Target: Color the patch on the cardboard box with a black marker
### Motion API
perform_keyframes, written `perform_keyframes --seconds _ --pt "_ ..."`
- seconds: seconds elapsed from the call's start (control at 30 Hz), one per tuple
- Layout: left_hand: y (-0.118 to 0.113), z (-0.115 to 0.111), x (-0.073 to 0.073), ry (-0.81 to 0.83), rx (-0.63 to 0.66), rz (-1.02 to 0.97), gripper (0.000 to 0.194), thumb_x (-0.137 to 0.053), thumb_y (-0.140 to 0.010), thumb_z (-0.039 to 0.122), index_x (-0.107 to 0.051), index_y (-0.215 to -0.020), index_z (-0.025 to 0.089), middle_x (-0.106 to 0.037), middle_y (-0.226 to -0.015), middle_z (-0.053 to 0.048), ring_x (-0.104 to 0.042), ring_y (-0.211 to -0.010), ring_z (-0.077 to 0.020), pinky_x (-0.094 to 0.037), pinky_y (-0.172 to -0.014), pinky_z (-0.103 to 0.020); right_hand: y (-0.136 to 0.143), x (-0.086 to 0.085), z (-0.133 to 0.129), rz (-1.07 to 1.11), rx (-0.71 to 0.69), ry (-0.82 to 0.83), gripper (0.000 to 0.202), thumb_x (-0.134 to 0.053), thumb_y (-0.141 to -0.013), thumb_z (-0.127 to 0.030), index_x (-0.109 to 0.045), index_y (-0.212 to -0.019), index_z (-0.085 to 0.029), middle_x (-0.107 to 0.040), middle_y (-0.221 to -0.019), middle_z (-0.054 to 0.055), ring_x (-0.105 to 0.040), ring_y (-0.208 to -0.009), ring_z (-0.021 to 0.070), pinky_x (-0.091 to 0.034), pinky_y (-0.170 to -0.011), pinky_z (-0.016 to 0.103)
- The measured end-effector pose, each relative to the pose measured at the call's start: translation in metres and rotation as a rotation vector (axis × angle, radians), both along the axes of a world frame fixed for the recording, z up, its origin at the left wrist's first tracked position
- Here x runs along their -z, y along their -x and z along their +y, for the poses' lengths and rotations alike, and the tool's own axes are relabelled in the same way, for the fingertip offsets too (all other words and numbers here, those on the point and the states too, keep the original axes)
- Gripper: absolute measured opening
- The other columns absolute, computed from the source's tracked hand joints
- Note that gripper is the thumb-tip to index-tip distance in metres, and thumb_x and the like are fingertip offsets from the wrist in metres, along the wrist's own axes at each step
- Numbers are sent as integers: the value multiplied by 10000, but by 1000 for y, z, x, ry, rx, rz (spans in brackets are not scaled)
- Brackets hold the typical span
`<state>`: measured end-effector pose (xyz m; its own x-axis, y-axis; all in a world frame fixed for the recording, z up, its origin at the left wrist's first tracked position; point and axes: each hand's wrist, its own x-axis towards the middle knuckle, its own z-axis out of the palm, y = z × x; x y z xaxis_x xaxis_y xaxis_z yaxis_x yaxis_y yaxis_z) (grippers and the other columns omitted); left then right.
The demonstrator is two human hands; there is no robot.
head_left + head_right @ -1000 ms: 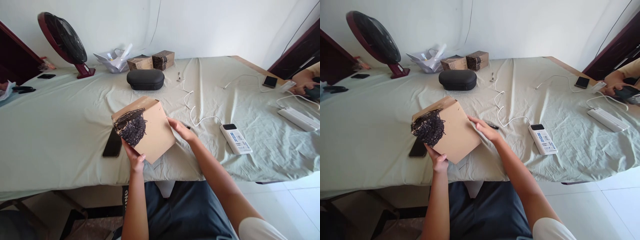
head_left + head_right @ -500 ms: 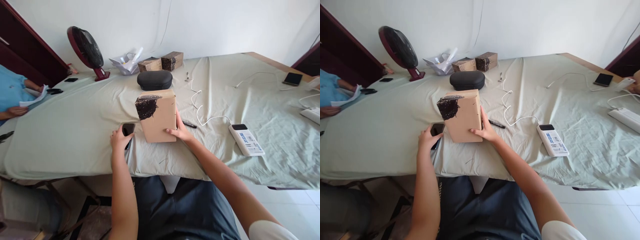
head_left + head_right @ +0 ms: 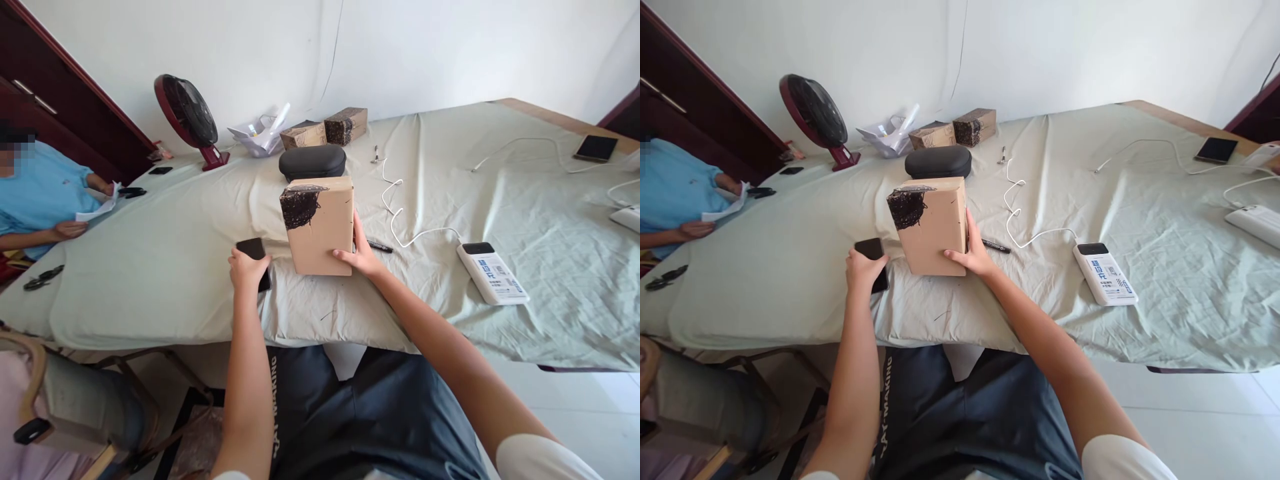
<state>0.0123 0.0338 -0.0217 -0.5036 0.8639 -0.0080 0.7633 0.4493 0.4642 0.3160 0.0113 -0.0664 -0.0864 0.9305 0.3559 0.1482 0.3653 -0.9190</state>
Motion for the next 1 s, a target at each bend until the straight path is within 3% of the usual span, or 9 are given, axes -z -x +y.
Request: perform_keyframes --seconds 0.07,0.13,0.27,0.43,0.57,0.63,0.7,0.8,1.0 --pt "-8 -22 -9 -145 4 -20 1070 -796 -798 417 -269 -1650 43 -468 -1640 -334 -533 -1532 -446 -463 -1260 -556 0 3 1 -13 7 -11 1423 -827 -756 -785 2 -1794 -276 -226 -1838 163 -250 -1684 408 -294 -1342 625" --pt "-22 -46 -17 -457 18 -141 1076 -805 -749 346 -289 -1654 76 -456 -1671 -294 -481 -1576 -429 -422 -1304 -551 0 7 4 -31 4 -21 1428 -849 -749 -765 0 -1795 -290 -231 -1834 160 -253 -1677 419 -284 -1340 635" --pt "-61 -79 -31 -740 64 -400 986 -811 -667 239 -412 -1568 227 -633 -1479 -161 -667 -1332 -357 -525 -1195 -544 1 15 9 8 -44 -64 1503 -872 -687 -807 24 -1794 -326 -167 -1849 136 -216 -1683 451 -246 -1356 661" --pt "-90 -80 -31 -833 32 -909 806 -923 -613 281 -530 -1316 267 -701 -1253 -72 -728 -1144 -246 -605 -1019 -381 0 20 12 -1 -53 -84 1510 -841 -695 -853 68 -1788 -344 -138 -1854 128 -191 -1686 473 -199 -1360 716" --pt "-81 -83 -14 -673 -36 -1460 506 -932 -694 478 -618 -1006 234 -692 -891 7 -742 -812 -156 -556 -631 -209 0 21 12 -16 -51 -95 1504 -821 -710 -864 91 -1785 -341 -126 -1854 126 -183 -1697 454 -190 -1374 695" --pt "-72 -92 -6 -580 -7 -1643 446 -858 -788 571 -655 -983 224 -741 -930 -37 -783 -923 -199 -519 -547 -178 -1 22 12 -26 -59 -93 1495 -816 -718 -865 94 -1784 -344 -93 -1864 116 -178 -1702 452 -195 -1374 694" --pt "-65 -102 -4 -514 86 -1791 433 -749 -874 593 -695 -1103 229 -791 -1184 -107 -751 -1247 -285 -592 -618 -201 -1 22 13 -32 -62 -97 1490 -818 -722 -862 86 -1785 -343 -64 -1874 106 -157 -1708 458 -198 -1371 701" --pt "-61 -114 -10 -423 248 -1890 544 -666 -861 445 -666 -1347 198 -677 -1531 -157 -505 -1585 -361 -676 -931 -361 -1 21 13 -23 -58 -111 1482 -822 -726 -857 70 -1788 -337 -55 -1882 95 -128 -1716 459 -188 -1375 704" --pt "-75 -124 -27 -402 308 -1880 721 -646 -752 367 -622 -1440 152 -661 -1541 -210 -351 -1674 -424 -555 -1200 -588 0 17 11 -9 -49 -115 1471 -830 -720 -856 40 -1790 -347 -71 -1885 70 -113 -1724 446 -158 -1388 701"
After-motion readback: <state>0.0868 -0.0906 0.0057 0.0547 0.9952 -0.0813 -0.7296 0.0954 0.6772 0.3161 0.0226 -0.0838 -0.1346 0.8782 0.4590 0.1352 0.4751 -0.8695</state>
